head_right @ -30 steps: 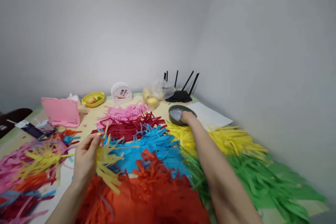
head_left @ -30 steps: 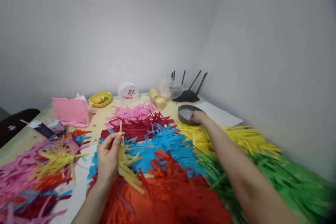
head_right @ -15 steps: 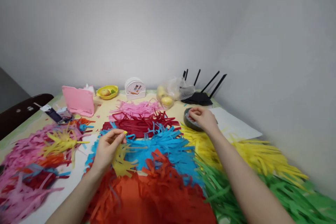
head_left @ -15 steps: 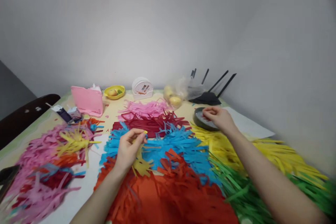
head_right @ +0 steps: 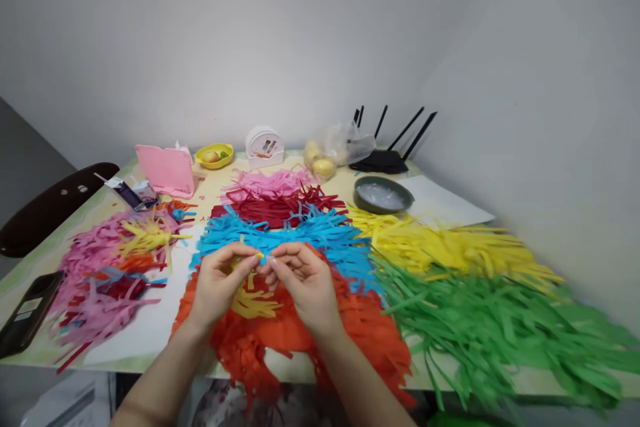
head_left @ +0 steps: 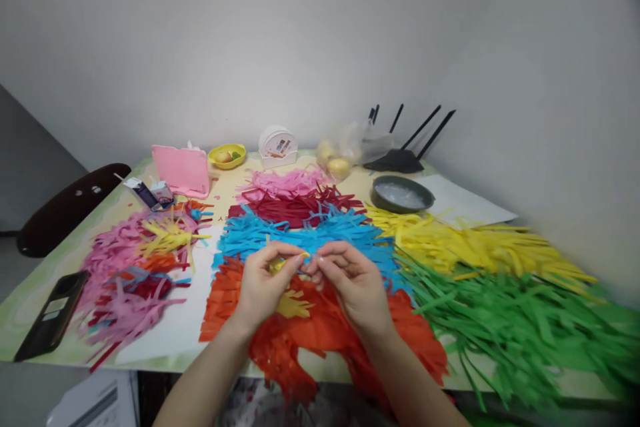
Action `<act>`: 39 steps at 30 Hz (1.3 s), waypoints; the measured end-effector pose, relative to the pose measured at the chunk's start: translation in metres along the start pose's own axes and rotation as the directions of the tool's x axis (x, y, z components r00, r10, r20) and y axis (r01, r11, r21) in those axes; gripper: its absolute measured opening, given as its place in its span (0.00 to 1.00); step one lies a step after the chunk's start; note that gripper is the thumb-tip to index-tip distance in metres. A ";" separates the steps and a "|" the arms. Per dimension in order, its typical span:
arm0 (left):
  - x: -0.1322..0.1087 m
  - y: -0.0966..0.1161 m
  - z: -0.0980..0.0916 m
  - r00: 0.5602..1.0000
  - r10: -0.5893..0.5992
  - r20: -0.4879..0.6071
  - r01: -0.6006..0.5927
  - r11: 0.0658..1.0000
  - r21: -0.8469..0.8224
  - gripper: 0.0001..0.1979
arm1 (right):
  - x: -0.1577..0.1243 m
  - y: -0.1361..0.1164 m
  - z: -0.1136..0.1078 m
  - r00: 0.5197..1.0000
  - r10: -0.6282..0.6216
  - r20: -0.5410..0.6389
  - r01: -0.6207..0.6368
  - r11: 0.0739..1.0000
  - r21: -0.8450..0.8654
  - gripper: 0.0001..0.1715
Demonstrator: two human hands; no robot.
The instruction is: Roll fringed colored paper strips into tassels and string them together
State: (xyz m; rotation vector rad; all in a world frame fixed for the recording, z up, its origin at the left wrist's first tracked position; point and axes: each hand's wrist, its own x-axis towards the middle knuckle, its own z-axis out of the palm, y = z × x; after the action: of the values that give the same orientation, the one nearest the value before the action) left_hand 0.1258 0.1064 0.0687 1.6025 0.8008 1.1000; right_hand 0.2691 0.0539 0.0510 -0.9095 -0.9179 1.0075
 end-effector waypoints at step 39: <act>-0.048 -0.017 0.000 0.990 -0.139 -0.033 0.133 0.981 -0.140 0.08 | -0.017 0.017 0.016 0.999 0.023 0.045 -0.012 0.972 -0.235 0.14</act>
State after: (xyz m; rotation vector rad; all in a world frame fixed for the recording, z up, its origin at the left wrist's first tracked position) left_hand 0.1088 0.0689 0.0395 1.3927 0.8323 1.0703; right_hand 0.2454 0.0454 0.0368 -1.0973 -1.0870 0.9518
